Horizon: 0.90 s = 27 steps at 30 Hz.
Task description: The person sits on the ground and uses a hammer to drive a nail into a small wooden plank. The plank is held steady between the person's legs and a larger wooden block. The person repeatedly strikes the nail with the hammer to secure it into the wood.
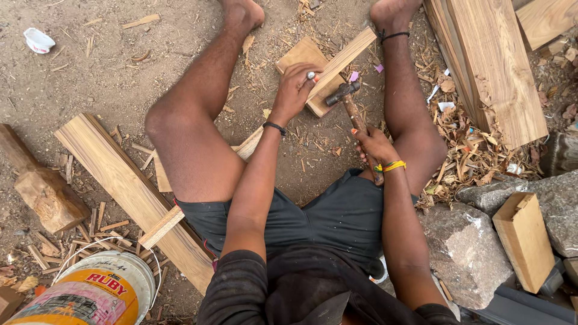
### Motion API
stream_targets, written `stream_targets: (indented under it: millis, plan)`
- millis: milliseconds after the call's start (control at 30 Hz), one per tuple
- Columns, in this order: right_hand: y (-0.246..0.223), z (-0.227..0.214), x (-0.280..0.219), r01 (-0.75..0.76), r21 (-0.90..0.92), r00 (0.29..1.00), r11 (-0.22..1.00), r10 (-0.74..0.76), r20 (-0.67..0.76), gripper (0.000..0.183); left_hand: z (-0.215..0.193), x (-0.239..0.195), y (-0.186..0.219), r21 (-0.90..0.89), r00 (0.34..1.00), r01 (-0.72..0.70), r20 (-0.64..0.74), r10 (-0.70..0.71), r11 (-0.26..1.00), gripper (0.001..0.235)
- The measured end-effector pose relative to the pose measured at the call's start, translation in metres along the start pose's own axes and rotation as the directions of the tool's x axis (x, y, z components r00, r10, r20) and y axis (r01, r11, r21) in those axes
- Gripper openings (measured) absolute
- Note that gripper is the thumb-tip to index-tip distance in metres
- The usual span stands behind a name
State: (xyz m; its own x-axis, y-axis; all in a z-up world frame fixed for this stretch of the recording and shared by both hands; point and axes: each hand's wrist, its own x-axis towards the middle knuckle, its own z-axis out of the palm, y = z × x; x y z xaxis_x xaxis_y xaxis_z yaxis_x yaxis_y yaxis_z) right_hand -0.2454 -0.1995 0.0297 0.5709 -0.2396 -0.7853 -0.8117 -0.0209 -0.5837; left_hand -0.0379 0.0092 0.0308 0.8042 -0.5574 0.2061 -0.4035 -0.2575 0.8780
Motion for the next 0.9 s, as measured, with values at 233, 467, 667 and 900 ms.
stream_targets:
  millis: [233, 467, 667, 900]
  plan:
    - [0.003, -0.001, 0.006, 0.006, -0.017, 1.0, 1.0, -0.006, -0.011, 0.04, -0.011, -0.002, 0.006, 0.167, 0.997, 0.073, 0.025, -0.078, 0.983, 0.016]
    - [0.002, 0.002, 0.004, -0.015, -0.03, 1.0, 0.999, 0.014, -0.01, 0.039, -0.017, -0.003, 0.008, 0.088, 0.996, 0.084, 0.012, -0.085, 0.993, 0.025]
    - [0.004, 0.001, 0.005, 0.009, -0.058, 1.0, 0.998, -0.011, -0.025, 0.04, -0.01, -0.003, 0.006, 0.226, 1.0, -0.022, 0.003, 0.022, 0.974, 0.025]
    - [-0.001, 0.007, -0.01, 0.112, -0.085, 0.992, 0.99, -0.117, -0.056, 0.032, -0.005, 0.0, -0.018, 0.204, 0.999, 0.021, -0.051, -0.01, 0.979, 0.023]
